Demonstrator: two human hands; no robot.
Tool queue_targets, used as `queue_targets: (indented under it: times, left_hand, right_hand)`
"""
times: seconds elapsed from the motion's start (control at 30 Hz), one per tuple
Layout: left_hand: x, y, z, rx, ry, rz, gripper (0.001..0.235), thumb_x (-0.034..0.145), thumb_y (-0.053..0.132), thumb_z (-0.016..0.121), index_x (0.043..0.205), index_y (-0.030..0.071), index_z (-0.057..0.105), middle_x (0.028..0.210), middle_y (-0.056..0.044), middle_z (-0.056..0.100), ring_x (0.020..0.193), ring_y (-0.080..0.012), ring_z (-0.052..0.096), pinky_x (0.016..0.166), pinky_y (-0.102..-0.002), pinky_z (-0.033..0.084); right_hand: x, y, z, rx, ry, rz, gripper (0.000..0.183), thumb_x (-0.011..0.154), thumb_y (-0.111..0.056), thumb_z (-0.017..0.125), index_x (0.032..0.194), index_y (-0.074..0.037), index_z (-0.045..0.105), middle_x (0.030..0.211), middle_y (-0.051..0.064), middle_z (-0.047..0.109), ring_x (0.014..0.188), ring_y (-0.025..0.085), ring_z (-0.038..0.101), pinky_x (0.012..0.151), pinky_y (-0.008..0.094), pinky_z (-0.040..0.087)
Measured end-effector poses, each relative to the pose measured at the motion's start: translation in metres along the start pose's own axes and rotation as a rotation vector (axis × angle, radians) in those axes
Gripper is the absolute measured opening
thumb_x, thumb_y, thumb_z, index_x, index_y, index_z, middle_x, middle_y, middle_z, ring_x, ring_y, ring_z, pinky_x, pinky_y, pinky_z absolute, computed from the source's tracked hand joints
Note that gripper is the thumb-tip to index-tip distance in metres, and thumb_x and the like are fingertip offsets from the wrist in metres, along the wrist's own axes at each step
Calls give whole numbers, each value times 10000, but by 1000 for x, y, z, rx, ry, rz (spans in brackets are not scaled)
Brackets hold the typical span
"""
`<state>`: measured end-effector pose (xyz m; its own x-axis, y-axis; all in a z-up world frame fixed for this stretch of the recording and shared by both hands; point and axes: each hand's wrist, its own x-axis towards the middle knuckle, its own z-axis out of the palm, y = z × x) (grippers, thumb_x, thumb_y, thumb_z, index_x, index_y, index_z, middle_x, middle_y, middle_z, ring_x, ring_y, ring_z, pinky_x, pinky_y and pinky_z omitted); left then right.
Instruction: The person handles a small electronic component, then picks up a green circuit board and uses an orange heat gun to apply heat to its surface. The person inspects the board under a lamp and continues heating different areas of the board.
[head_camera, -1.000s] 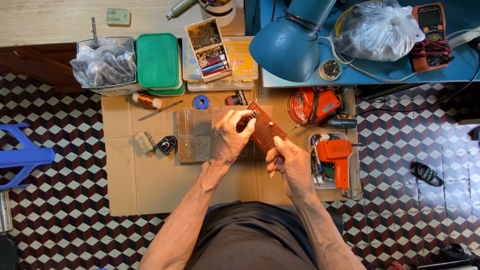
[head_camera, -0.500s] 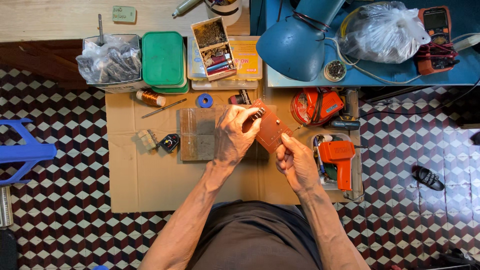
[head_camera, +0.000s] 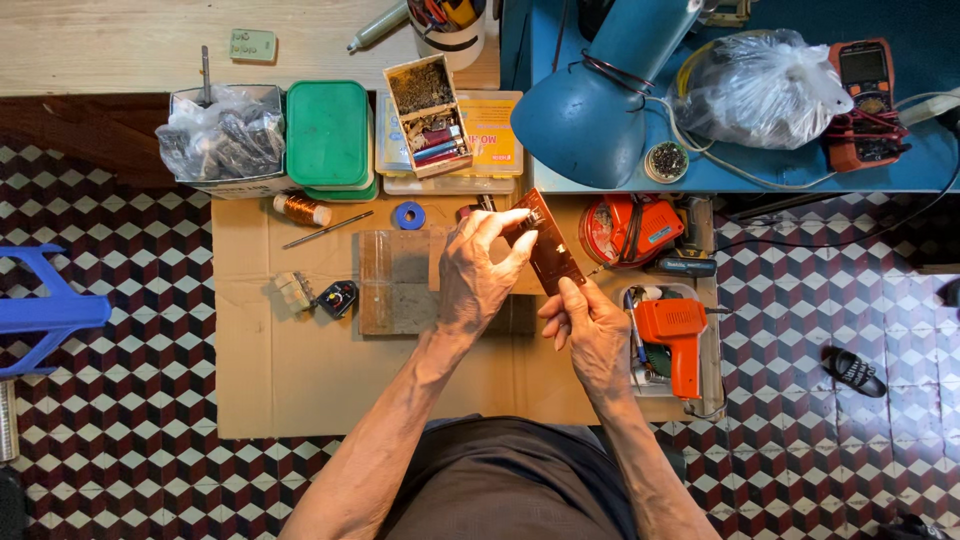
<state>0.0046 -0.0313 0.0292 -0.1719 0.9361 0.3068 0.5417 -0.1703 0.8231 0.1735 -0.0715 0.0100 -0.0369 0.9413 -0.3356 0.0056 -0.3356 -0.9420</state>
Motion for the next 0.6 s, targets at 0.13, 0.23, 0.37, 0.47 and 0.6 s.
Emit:
queue_targets:
  times: [0.13,0.23,0.37,0.47,0.6]
  left_hand:
    - [-1,0,1,-40,-15,-44,261,920,191,764,1162,99,729,1073,-90,715,1007,-258,706,886,-370,567]
    - [-4,-5,6,-73,-36,-113,249,929,194,750,1164,111,730,1069,-85,732,990,-239,726,865,-345,581]
    - [-5,-20,21,-446,-54,-398,250,961,207,731,1165,63,745,1055,-60,782,972,-159,746,879,-303,585]
    - [-2,-38,30,-818,-68,-592,297,947,169,740,1188,-4,728,1051,-83,774,943,-152,716,882,-293,570]
    - [-15,-65,29,-885,-110,-772,313,931,152,709,1198,-11,695,1032,-66,780,922,-153,736,856,-284,581]
  right_hand:
    - [1,3,2,-108,21,-68,292,1070,-233,530,1205,-17,672,847,65,713,655,89,652,520,213,505]
    - [-3,2,2,-209,52,-126,349,1058,-212,539,1367,-82,636,882,59,722,705,90,664,563,223,529]
    - [-7,0,1,-528,102,-458,383,1050,-109,592,1433,-103,600,968,92,736,805,156,718,681,293,575]
    - [-7,2,0,-753,150,-631,449,999,-11,629,1437,-104,597,1019,131,722,829,245,726,714,356,572]
    - [-1,11,-2,-886,135,-715,526,948,25,654,1455,-86,569,1141,152,695,908,324,711,741,400,563]
